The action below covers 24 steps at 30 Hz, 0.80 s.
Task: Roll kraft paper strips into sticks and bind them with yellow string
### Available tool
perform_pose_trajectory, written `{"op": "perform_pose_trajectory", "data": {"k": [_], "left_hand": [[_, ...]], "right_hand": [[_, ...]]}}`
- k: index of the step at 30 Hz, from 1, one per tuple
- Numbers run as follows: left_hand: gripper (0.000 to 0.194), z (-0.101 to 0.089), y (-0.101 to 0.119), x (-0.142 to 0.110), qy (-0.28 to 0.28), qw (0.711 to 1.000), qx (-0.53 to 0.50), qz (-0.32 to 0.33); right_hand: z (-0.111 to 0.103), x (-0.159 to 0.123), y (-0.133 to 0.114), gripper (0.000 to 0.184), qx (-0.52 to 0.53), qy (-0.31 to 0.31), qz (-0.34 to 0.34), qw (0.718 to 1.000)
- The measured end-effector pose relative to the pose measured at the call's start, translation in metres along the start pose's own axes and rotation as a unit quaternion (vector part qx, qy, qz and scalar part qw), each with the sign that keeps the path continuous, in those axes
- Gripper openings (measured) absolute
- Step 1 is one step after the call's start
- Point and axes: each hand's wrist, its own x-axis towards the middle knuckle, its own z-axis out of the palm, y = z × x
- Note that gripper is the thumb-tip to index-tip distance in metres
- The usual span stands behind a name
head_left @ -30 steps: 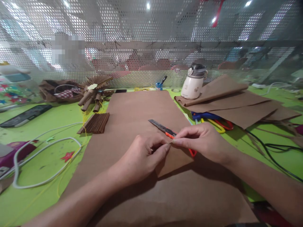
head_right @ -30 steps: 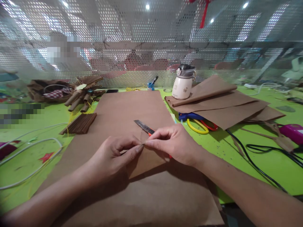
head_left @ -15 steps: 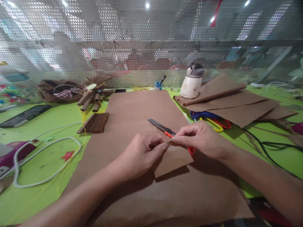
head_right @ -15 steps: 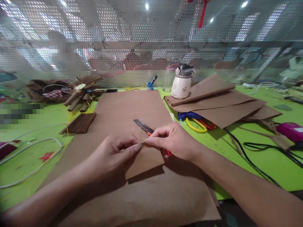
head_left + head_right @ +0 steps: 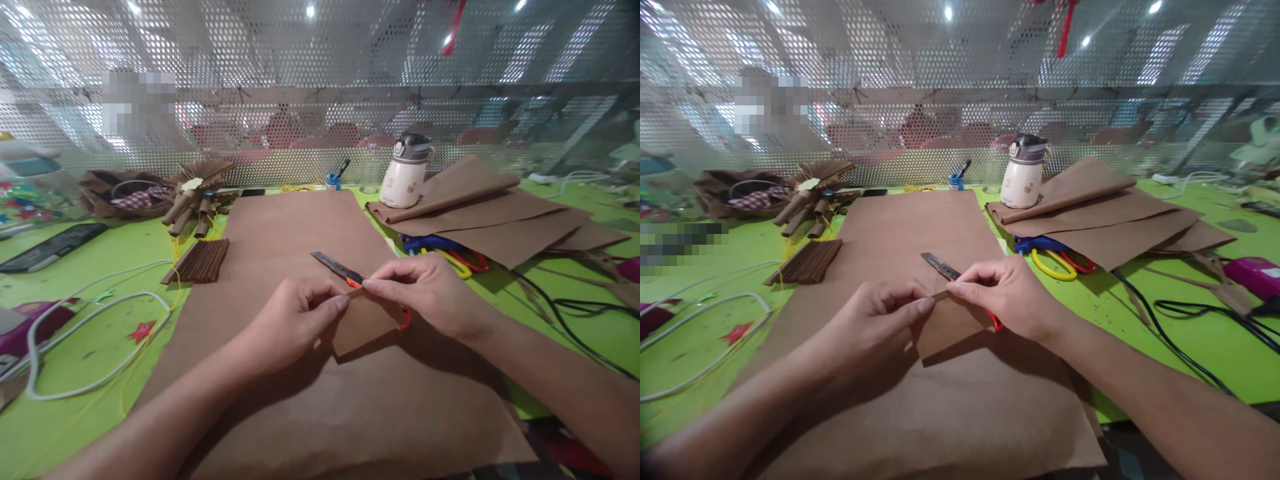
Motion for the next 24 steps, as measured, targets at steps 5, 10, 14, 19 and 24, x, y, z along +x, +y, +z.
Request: {"op": "perform_pose_trajectory", "data": {"k": [5, 10, 14, 19, 24], "left_hand": [[0.021, -0.003, -0.001, 0.001, -0.02, 0.998, -0.043, -0.052], [0.019, -0.002, 0.004, 0.001, -0.015, 0.993, -0.084, -0.085], [0.012, 0.0, 0.005, 0.0, -0.029, 0.985, -0.147, -0.081], [0.011, 0.001, 0.002, 0.0, 0.01, 0.983, -0.175, -0.054], [0.009, -0.006, -0.004, 0.005, 0.011, 0.983, -0.171, -0.071]], "right_hand": [[-0.008, 0.004, 0.004, 0.026, -0.015, 0.005, 0.001, 1.0], [-0.01, 0.006, 0.006, 0.029, -0.008, 0.002, 0.011, 1.0], [-0.012, 0.008, 0.01, 0.03, 0.026, -0.01, 0.021, 0.999], [-0.012, 0.011, 0.012, 0.027, 0.105, -0.06, 0.048, 0.992], [-0.015, 0.015, 0.011, 0.025, 0.196, -0.027, 0.071, 0.978]]}}
